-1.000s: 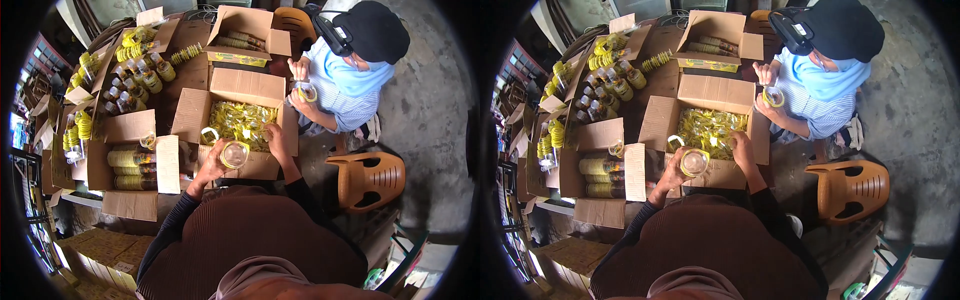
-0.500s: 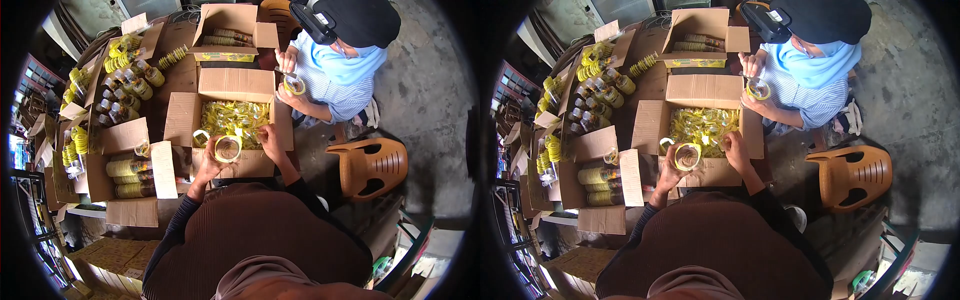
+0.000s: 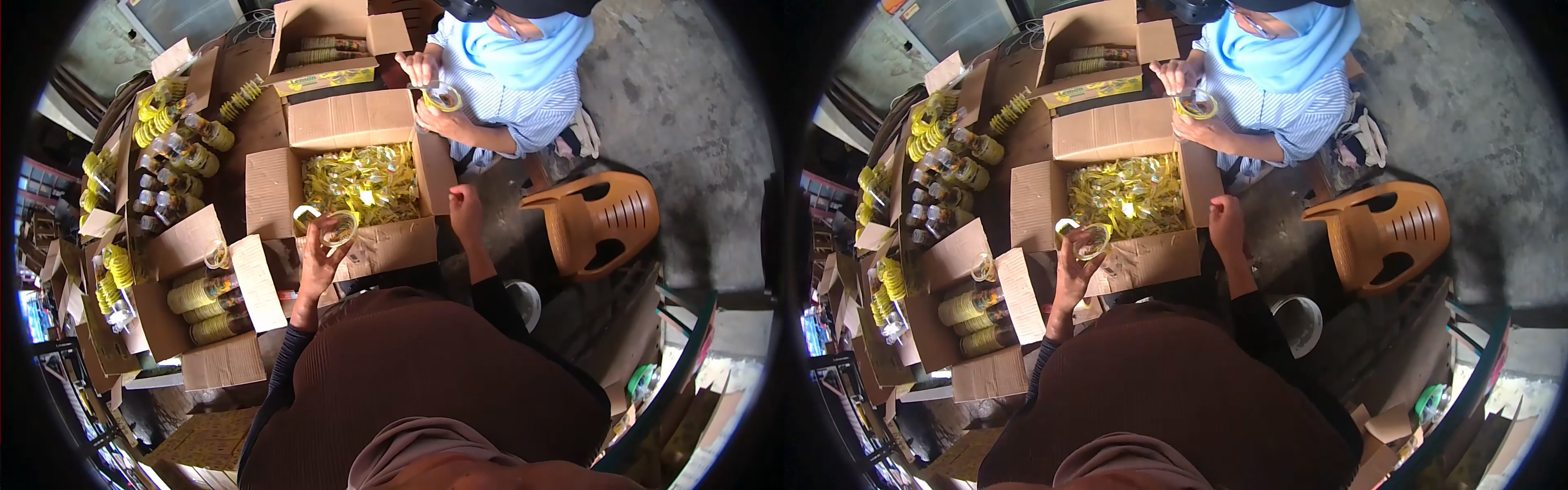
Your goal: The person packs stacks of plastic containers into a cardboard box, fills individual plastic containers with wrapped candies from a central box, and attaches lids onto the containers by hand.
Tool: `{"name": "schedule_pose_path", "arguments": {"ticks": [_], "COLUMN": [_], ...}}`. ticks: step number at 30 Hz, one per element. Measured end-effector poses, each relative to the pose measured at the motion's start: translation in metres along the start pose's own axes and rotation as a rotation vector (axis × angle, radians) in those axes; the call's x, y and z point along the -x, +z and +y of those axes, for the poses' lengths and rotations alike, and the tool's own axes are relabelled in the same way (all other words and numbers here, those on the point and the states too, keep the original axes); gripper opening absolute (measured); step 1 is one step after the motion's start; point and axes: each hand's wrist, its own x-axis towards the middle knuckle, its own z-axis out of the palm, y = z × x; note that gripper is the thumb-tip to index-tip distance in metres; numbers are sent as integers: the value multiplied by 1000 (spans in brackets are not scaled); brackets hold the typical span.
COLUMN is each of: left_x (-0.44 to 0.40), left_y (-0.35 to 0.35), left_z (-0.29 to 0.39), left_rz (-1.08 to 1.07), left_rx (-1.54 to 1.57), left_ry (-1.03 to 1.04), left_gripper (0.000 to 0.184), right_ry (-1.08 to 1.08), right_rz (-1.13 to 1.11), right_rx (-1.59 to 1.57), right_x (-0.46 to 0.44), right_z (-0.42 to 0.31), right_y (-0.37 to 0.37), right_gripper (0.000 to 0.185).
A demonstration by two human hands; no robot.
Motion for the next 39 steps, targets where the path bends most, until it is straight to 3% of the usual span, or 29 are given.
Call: {"name": "schedule_pose_path", "arguments": {"ticks": [2,3,4,6,7,9,12,14,21,23,26,33,35,37,39], "left_x": [2,0,2,6,8,11,14,16,20,19,21,18,15,16,16], "left_y": [-2,-2,-2,-4,-2,0,1,-2,-5,-5,0,4,4,7,10], "left_z": [-4,14,9,-10,-15,-13,-5,-3,-10,-7,9,6,6,5,8], "left_rz": [-10,-9,-17,-61,-85,-92,-99,-166,-163,-150,-133,-138,-166,-159,-143], "left_rx": [-49,-15,-13,-95,-59,-22,2,-121,-101,-171,-117,-129,-306,-228,-151], "left_ry": [14,-116,-115,51,47,36,3,92,68,150,47,72,175,105,37], "left_gripper": [46,33,33,24,18,18,17,22,22,21,19,20,16,17,17], "right_ry": [86,236,241,452,457,556,718,747,795,846,933,1054,1033,1006,931], "right_rz": [124,66,71,-50,-44,-189,-149,-173,-110,-118,-76,55,56,52,75], "right_rx": [120,128,131,213,212,279,318,331,417,407,380,215,216,216,176], "right_x": [19,31,44,75,89,108,122,125,137,136,141,163,169,175,174], "right_z": [26,35,43,75,87,94,85,89,74,68,65,84,100,117,117], "right_y": [-4,-6,-4,9,17,30,47,55,49,43,40,40,43,46,44], "right_gripper": [8,8,8,14,14,23,30,32,38,40,41,44,48,52,39]}}
